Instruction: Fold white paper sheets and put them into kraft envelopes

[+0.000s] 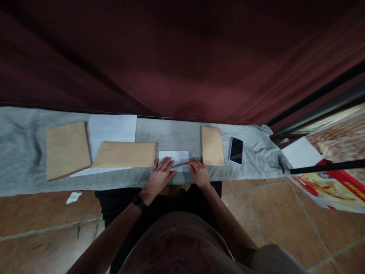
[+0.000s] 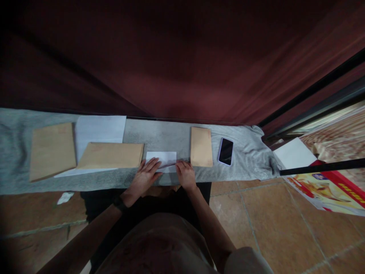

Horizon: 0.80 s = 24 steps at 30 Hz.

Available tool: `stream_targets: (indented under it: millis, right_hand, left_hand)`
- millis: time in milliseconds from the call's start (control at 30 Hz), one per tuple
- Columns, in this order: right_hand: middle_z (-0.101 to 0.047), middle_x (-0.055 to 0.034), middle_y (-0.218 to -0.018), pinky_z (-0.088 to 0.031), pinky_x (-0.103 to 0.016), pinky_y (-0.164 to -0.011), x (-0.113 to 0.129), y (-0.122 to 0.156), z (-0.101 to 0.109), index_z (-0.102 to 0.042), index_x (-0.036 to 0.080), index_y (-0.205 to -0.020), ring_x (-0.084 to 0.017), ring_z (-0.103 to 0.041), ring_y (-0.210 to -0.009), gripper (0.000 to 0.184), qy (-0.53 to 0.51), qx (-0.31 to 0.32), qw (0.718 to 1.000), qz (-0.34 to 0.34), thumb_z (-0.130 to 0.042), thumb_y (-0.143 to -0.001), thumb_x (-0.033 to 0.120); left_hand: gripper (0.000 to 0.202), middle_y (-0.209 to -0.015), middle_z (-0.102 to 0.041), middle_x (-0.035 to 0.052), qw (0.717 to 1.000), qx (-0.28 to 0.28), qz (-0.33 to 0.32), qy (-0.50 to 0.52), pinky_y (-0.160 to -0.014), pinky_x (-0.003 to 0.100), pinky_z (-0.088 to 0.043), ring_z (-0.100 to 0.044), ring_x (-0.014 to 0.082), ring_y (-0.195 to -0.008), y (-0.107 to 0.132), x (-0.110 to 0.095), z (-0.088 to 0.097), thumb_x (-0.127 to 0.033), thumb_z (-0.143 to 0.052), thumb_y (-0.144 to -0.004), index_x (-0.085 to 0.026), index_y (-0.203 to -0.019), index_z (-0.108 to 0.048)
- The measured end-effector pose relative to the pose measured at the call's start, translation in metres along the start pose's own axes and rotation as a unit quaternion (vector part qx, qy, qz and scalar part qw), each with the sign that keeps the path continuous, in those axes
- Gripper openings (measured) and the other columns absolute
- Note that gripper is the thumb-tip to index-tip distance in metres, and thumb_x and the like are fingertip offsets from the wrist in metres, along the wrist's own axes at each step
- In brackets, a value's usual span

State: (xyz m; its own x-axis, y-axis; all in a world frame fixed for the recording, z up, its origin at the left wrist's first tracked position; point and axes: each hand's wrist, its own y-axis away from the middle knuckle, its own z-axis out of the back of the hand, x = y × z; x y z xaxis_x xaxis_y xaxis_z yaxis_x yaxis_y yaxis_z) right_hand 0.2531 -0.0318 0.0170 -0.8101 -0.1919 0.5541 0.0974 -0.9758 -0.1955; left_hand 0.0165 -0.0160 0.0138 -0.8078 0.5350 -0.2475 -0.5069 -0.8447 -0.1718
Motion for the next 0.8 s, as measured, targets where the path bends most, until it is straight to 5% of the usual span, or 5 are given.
stream_targets:
  millis: [333, 533, 633, 800]
  right_hand:
    - [-0.076, -0.0074, -0.117, -0.054, -0.041, -0.105, -0.003, 0.000, 0.004, -0.070, 0.025, -0.113, -0.024, -0.071, -0.113, 0.023, -0.054, -0.007, 0.998, -0.017, -0.051, -0.103, 0.020]
    - [-0.068, -0.0097, -0.139, -0.042, -0.050, -0.120, 0.002, 0.005, 0.004, -0.063, 0.024, -0.138, -0.027, -0.060, -0.133, 0.040, -0.022, 0.015, 0.998, 0.064, -0.063, -0.098, 0.027]
    - [-0.065, -0.0073, -0.145, -0.036, -0.052, -0.125, 0.007, 0.004, -0.001, -0.064, 0.026, -0.139, -0.025, -0.057, -0.138, 0.042, 0.009, 0.038, 0.994, 0.101, -0.060, -0.098, 0.019]
    - [-0.062, -0.0092, -0.149, -0.040, -0.047, -0.124, 0.010, 0.001, -0.012, -0.063, 0.023, -0.142, -0.023, -0.057, -0.140, 0.049, 0.023, 0.052, 0.993, 0.102, -0.055, -0.096, 0.008]
  left_hand:
    - [0.043, -0.143, -0.067, 0.0103, 0.999, -0.030, 0.009, 0.019, -0.124, 0.047, -0.039, -0.062, 0.0232, -0.135, 0.001, 0.010, -0.003, -0.020, -0.038, -0.104, -0.020, -0.136, -0.066]
    - [0.044, -0.143, -0.067, 0.0117, 1.000, -0.017, 0.005, 0.003, -0.123, 0.049, -0.040, -0.061, 0.0245, -0.136, 0.000, 0.007, -0.001, -0.014, -0.040, -0.101, -0.019, -0.135, -0.067]
    - [0.051, -0.148, -0.063, 0.0127, 1.000, -0.001, -0.003, -0.007, -0.124, 0.049, -0.039, -0.057, 0.0253, -0.140, 0.001, 0.005, 0.002, -0.007, -0.041, -0.095, -0.018, -0.139, -0.064]
    - [0.060, -0.154, -0.057, 0.0142, 1.000, 0.011, -0.009, -0.025, -0.126, 0.050, -0.037, -0.052, 0.0259, -0.146, 0.005, 0.003, 0.002, -0.003, -0.039, -0.091, -0.016, -0.145, -0.059]
